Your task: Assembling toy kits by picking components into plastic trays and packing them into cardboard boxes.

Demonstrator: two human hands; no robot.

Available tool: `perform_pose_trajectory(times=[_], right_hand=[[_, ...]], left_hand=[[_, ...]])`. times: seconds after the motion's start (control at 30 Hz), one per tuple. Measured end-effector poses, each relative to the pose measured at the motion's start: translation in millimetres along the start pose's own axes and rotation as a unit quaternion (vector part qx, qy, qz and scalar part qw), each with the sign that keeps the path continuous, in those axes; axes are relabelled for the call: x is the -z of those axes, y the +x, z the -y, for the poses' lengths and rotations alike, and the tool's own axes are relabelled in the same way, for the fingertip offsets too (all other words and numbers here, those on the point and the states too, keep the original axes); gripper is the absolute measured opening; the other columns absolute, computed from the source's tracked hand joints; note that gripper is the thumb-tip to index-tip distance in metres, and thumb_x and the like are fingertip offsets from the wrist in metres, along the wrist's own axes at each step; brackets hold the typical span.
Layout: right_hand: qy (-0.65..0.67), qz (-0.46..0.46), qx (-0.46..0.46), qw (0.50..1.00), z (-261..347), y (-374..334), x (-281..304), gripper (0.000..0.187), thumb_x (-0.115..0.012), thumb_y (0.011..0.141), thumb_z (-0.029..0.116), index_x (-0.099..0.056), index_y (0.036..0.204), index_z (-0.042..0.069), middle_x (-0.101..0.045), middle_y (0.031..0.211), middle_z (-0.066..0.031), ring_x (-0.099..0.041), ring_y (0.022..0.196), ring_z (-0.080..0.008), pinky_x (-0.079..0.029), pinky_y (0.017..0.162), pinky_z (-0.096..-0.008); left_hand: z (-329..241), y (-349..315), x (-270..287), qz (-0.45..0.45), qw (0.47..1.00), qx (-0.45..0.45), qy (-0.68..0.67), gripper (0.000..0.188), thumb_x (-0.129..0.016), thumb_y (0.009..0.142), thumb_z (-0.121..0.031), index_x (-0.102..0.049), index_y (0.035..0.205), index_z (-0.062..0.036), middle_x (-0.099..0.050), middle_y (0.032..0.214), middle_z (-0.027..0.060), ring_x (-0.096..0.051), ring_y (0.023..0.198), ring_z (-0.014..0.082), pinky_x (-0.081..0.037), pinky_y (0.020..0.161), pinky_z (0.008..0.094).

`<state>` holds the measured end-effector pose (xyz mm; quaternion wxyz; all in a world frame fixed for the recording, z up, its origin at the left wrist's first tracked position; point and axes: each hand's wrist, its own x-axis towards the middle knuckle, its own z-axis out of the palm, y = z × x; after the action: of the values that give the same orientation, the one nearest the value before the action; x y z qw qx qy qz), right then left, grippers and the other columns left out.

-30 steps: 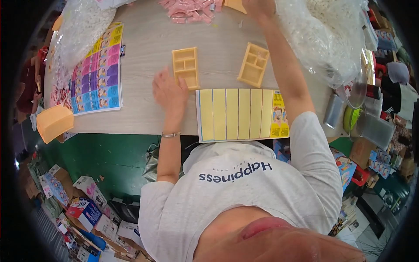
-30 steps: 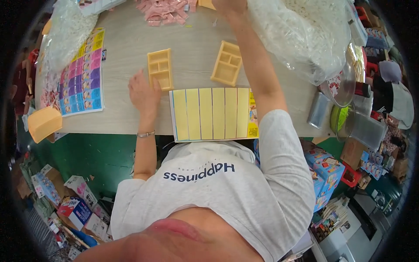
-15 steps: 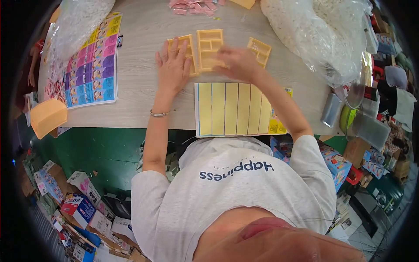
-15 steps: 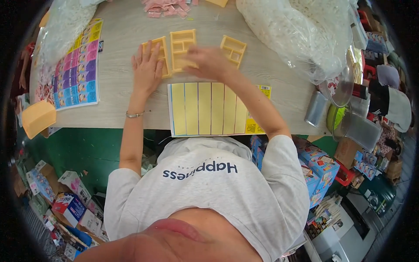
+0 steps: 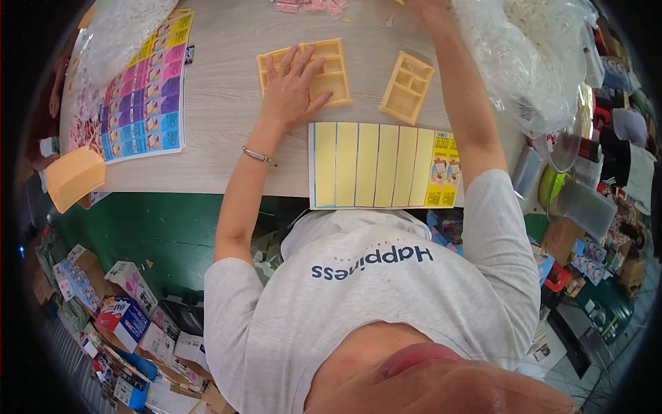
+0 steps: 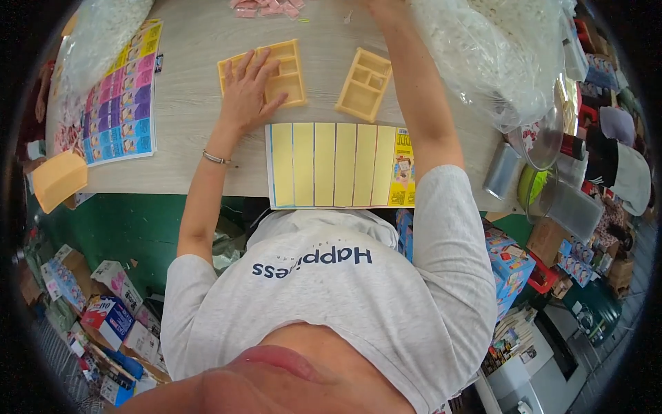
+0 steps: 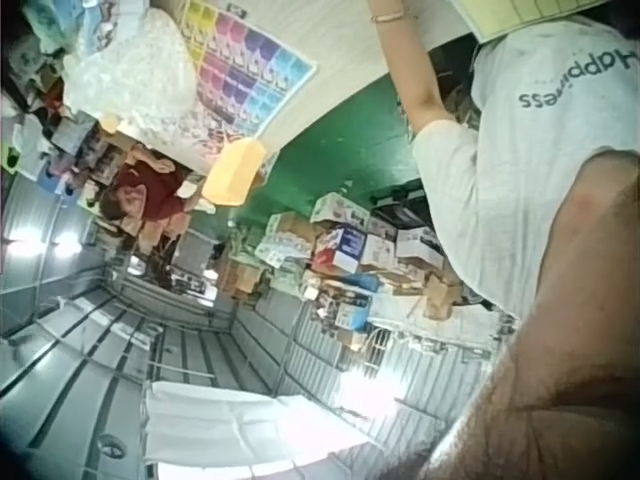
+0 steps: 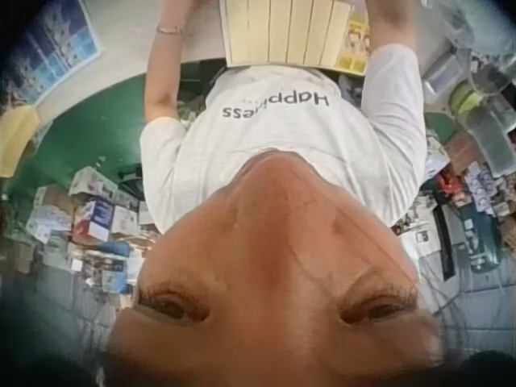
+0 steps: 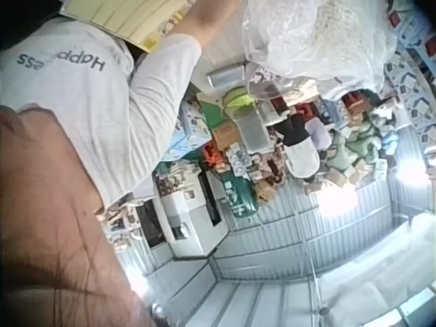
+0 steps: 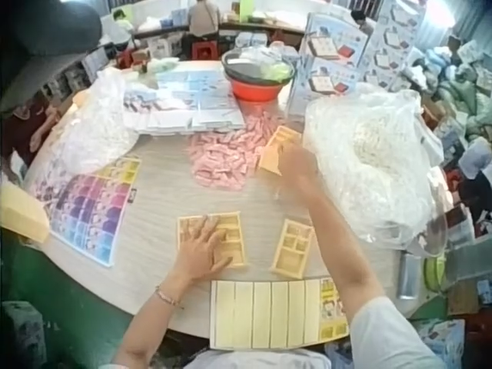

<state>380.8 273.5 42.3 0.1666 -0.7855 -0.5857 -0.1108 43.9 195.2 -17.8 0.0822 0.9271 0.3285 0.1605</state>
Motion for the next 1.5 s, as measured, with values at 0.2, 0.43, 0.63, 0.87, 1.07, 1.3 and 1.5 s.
perform_pose_trajectory(times=[0.2,0.43,0.63,0.87,1.07,1.3,1.5], right_hand=[[0.024,-0.094,0.000,0.995,-8,-4,10,0.020,-0.054,0.096,0.020,-0.066,0.097,0.003,-0.067,0.092,-0.0189,-0.066,0.082,-0.0421,-0.054,0.071,-0.0502],[0.043,-0.020,0.257,0.965,41,-148,70,0.005,-0.060,0.088,0.013,-0.060,0.093,0.012,-0.061,0.085,-0.0037,-0.065,0.065,-0.0245,-0.050,0.049,-0.0384],[0.053,0.117,0.233,0.964,60,-233,42,0.010,-0.063,0.090,0.016,-0.062,0.099,0.012,-0.059,0.092,-0.0027,-0.065,0.065,-0.0197,-0.051,0.054,-0.0332],[0.070,0.004,0.024,0.997,6,-252,55,0.047,-0.069,0.088,0.027,-0.058,0.132,0.013,-0.061,0.124,-0.0094,-0.061,0.113,-0.0302,-0.052,0.091,-0.0419],[0.064,0.096,0.085,0.990,-22,-243,40,0.062,-0.069,0.088,0.032,-0.050,0.143,0.012,-0.044,0.151,-0.0126,-0.037,0.143,-0.0334,-0.027,0.118,-0.0518],[0.147,0.038,0.144,0.978,2,-187,52,0.046,-0.069,0.089,0.024,-0.057,0.132,0.012,-0.059,0.132,-0.0115,-0.052,0.127,-0.0318,-0.036,0.109,-0.0488],[0.329,-0.142,0.096,0.929,7,-47,52,0.020,-0.055,0.094,0.016,-0.066,0.087,0.001,-0.065,0.090,-0.0205,-0.065,0.085,-0.0403,-0.052,0.072,-0.0495]], left_hand=[[4,2,7,0.022,0.999,-0.026,-0.002,0.063,-0.061,0.092,-0.044,-0.044,0.150,-0.0247,-0.044,0.153,0.0037,-0.030,0.147,0.0333,-0.014,0.118,0.0606],[24,-18,17,0.015,1.000,-0.007,0.021,0.063,-0.061,0.092,-0.048,-0.045,0.149,-0.0275,-0.048,0.150,0.0033,-0.030,0.147,0.0296,-0.016,0.117,0.0617],[21,-7,14,0.019,0.999,-0.027,0.004,0.062,-0.061,0.092,-0.048,-0.046,0.148,-0.0273,-0.047,0.150,0.0036,-0.030,0.146,0.0298,-0.016,0.118,0.0595],[-18,28,9,-0.016,0.995,-0.095,-0.003,0.067,-0.058,0.091,-0.058,-0.045,0.149,-0.0284,-0.041,0.156,0.0029,-0.030,0.146,0.0322,-0.012,0.120,0.0595],[-36,28,-6,0.059,0.994,-0.094,0.007,0.077,-0.062,0.086,-0.062,-0.042,0.151,-0.0281,-0.037,0.158,0.0017,-0.026,0.149,0.0322,-0.009,0.121,0.0587],[-24,20,3,0.057,0.993,-0.097,-0.021,0.078,-0.062,0.083,-0.067,-0.044,0.149,-0.0294,-0.041,0.156,0.0025,-0.028,0.148,0.0312,-0.010,0.120,0.0611],[-65,58,-6,0.014,0.989,-0.125,-0.072,0.073,-0.065,0.086,-0.058,-0.044,0.149,-0.0276,-0.039,0.157,0.0019,-0.027,0.149,0.0304,-0.011,0.121,0.0598]])
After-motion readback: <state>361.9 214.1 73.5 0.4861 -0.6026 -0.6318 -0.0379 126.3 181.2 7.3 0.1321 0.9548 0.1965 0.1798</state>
